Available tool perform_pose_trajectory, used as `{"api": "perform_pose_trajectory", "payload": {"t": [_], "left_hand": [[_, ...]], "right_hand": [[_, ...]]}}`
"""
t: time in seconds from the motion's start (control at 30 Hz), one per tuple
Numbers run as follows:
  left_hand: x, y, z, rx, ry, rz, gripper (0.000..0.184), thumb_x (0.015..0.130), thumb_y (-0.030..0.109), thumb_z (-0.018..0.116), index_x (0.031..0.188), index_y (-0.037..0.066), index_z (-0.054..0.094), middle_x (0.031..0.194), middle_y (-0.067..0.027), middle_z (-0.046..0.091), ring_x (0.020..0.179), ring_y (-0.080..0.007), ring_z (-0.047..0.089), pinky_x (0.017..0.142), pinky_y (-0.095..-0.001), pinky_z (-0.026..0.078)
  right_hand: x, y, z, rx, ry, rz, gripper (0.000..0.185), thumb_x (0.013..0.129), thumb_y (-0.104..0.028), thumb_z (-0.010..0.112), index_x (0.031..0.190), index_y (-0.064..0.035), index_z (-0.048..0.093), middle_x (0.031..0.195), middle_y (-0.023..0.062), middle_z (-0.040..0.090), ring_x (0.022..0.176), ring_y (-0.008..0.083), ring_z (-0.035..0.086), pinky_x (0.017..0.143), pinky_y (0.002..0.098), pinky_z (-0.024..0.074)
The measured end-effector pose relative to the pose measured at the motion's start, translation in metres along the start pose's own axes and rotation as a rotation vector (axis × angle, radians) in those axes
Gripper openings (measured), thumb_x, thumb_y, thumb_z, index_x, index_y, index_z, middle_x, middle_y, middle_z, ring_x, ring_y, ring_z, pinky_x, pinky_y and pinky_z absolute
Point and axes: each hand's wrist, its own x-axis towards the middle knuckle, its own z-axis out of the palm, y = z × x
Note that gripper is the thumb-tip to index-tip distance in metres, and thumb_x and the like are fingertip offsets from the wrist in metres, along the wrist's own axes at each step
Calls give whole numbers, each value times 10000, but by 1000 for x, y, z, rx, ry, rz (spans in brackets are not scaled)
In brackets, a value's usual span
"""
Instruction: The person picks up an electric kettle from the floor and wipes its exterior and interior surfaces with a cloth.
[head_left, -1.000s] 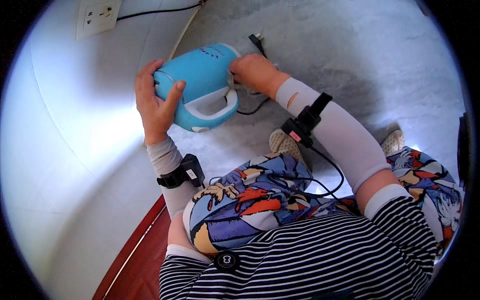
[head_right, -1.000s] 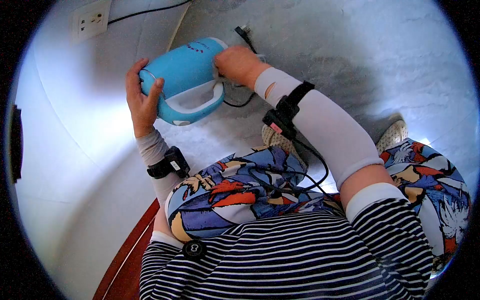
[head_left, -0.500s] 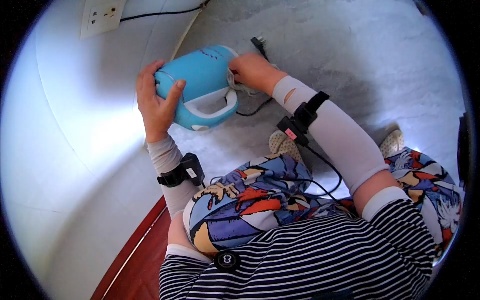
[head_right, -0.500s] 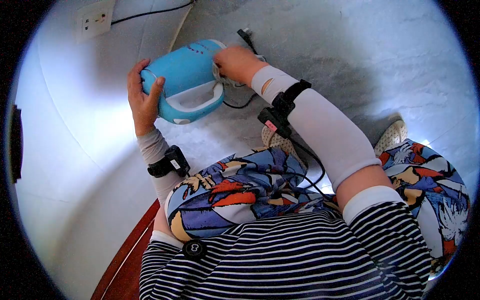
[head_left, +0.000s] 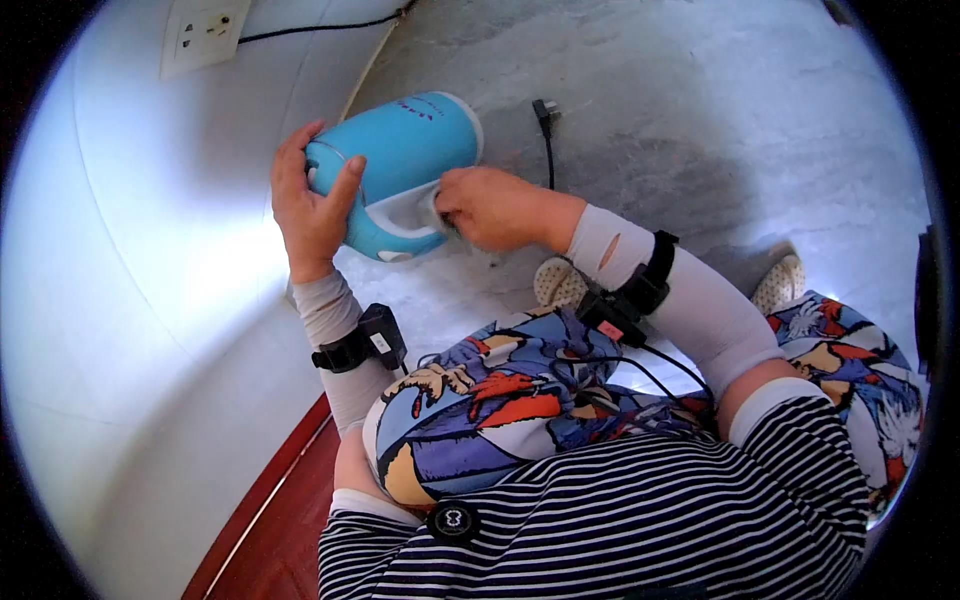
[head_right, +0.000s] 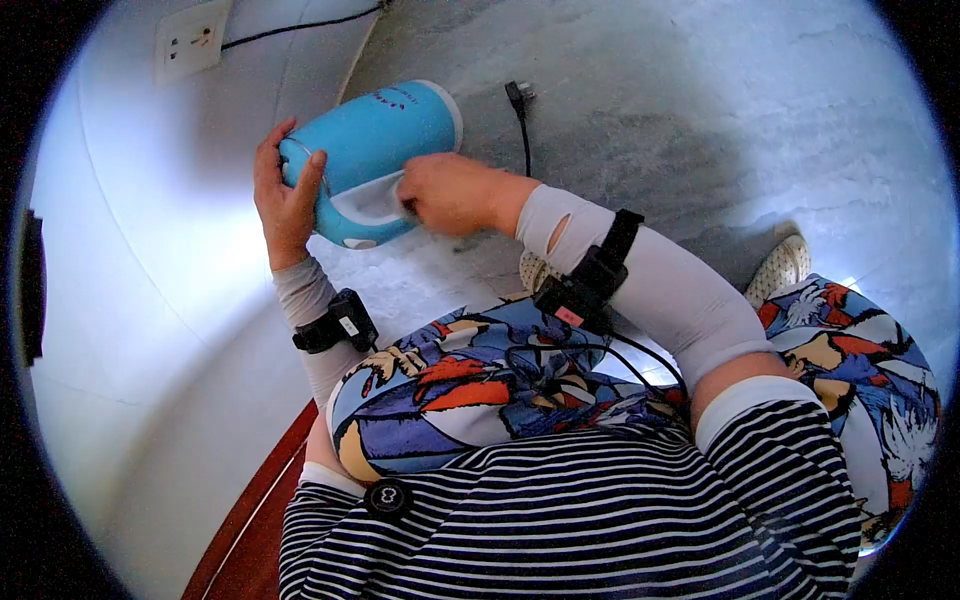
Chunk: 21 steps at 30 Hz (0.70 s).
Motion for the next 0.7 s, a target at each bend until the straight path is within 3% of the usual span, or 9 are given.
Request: {"api": "perform_pose_trajectory", "payload": {"t": [0.13, 0.2, 0.43, 0.6, 0.7], "left_hand": [[2, 0, -4, 31, -13, 13, 606, 763, 425, 744, 1239, 76, 607, 1212, -146, 606, 1082, -306, 579, 918, -393, 462], [1, 4, -4, 16, -28, -20, 604, 762, 420, 742, 1241, 79, 604, 1211, -150, 607, 1085, -312, 579, 926, -395, 458], [-6, 8, -6, 36, 3, 27, 596, 756, 411, 747, 1231, 79, 607, 1205, -147, 607, 1084, -320, 577, 925, -404, 457], [-9, -4, -3, 6, -12, -1, 582, 753, 391, 753, 1220, 73, 612, 1186, -141, 608, 1053, -314, 580, 899, -402, 462], [-7, 3, -5, 8, 4, 15, 579, 754, 387, 752, 1218, 71, 612, 1183, -141, 607, 1053, -313, 580, 898, -400, 464]], "right_hand": [[6, 5, 2, 102, 7, -70, 107, 801, -33, 572, 856, -24, 663, 941, 173, 611, 974, 383, 598, 836, 448, 486], [3, 26, 6, -138, -41, 153, 194, 791, -48, 601, 962, -63, 692, 1035, 181, 606, 969, 387, 617, 861, 465, 494], [-11, 26, 20, -200, -47, 191, 205, 793, -62, 600, 977, -39, 687, 1062, 179, 604, 997, 386, 609, 866, 464, 497], [-18, 1, 22, 234, 116, -5, 171, 829, -36, 544, 926, -18, 683, 1024, 198, 617, 951, 399, 599, 841, 455, 497], [-15, 16, 24, 71, 60, 94, 223, 797, -62, 557, 969, -20, 693, 1043, 223, 626, 1039, 395, 592, 903, 456, 486]]}}
